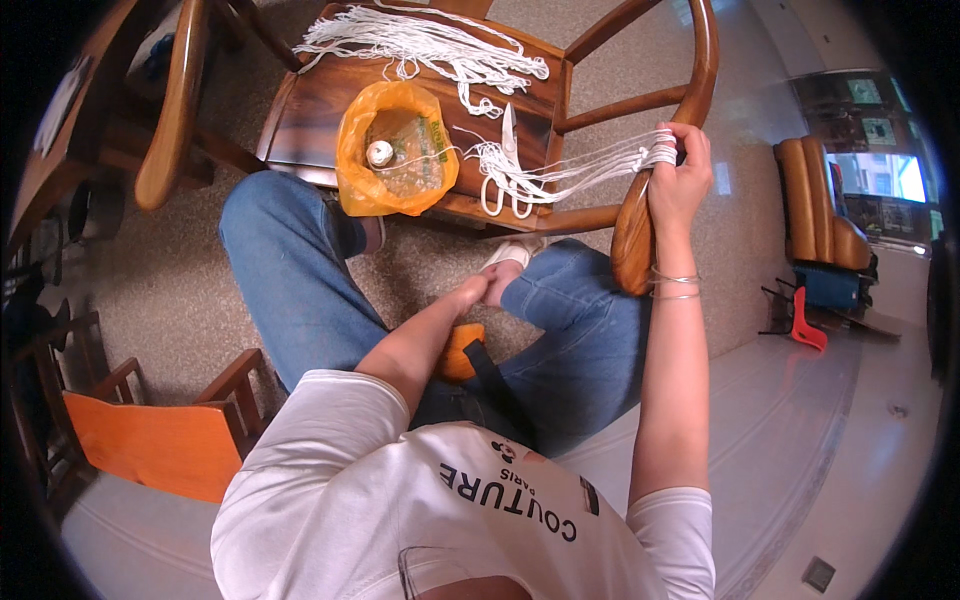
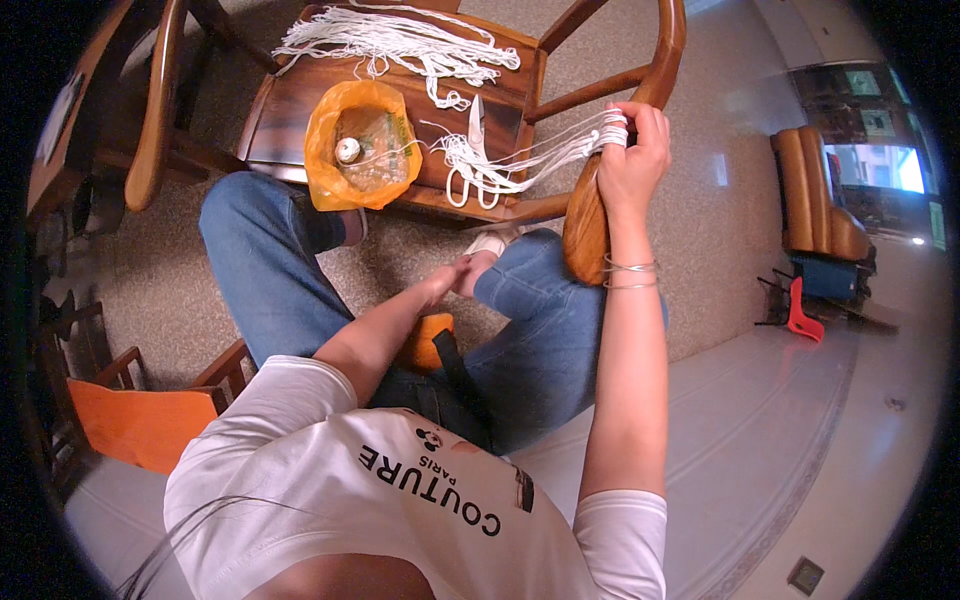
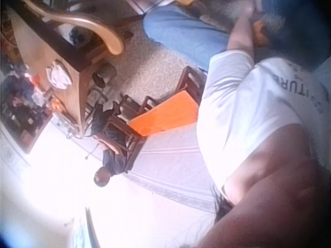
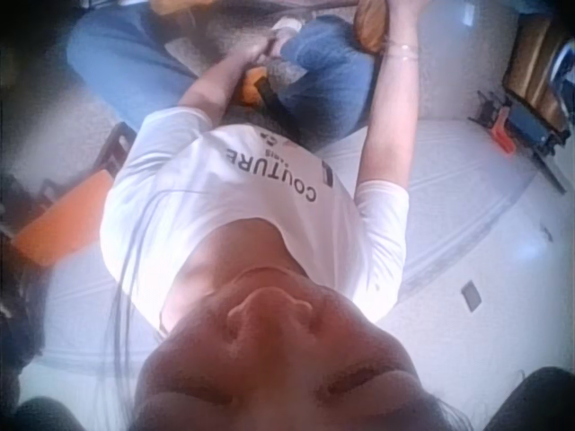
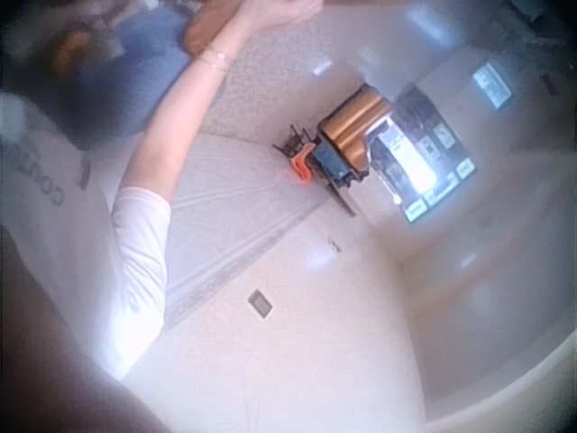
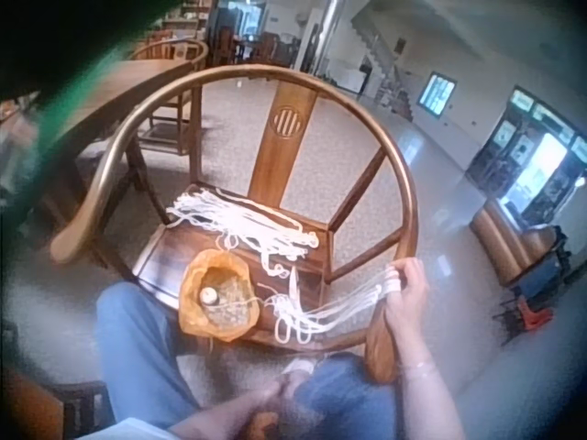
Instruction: The person organizes and cuts white strings from a bundle, then wraps them around their hand and a small orange container.
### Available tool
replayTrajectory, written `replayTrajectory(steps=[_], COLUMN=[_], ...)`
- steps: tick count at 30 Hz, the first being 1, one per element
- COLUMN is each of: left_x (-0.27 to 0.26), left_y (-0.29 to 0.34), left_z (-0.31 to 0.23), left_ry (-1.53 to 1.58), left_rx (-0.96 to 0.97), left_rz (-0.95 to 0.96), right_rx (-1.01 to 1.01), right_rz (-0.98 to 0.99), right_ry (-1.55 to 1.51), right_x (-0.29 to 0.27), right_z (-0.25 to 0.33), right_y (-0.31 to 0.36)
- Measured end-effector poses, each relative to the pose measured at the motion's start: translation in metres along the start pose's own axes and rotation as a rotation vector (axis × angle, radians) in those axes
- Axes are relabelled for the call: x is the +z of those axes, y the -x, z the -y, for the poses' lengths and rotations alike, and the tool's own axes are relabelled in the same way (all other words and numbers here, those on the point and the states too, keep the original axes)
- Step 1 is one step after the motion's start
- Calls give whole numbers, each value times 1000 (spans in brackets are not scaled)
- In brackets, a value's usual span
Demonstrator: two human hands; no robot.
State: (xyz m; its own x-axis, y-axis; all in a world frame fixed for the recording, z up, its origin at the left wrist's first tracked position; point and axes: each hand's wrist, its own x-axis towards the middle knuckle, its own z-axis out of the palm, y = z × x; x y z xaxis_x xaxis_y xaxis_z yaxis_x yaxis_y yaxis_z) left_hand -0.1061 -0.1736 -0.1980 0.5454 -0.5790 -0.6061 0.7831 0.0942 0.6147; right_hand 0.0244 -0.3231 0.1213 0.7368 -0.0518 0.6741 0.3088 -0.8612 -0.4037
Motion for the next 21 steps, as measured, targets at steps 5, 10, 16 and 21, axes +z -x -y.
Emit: replayTrajectory(steps=[5,10,16,21], left_x=[-6,6,-27,-18], left_y=[-45,-18,-49,-13], left_z=[49,34,62,23], left_ry=[-419,-867,-677,-722], left_rx=[170,202,258,32], left_rz=[-63,-63,-69,-266], right_rx=[-39,-20,-55,-32], right_rz=[4,-10,-3,-27], right_ry=[-20,-6,-17,-7], right_x=[6,1,7,2], right_z=[9,0,9,-4], right_y=[-5,-1,-7,-1])
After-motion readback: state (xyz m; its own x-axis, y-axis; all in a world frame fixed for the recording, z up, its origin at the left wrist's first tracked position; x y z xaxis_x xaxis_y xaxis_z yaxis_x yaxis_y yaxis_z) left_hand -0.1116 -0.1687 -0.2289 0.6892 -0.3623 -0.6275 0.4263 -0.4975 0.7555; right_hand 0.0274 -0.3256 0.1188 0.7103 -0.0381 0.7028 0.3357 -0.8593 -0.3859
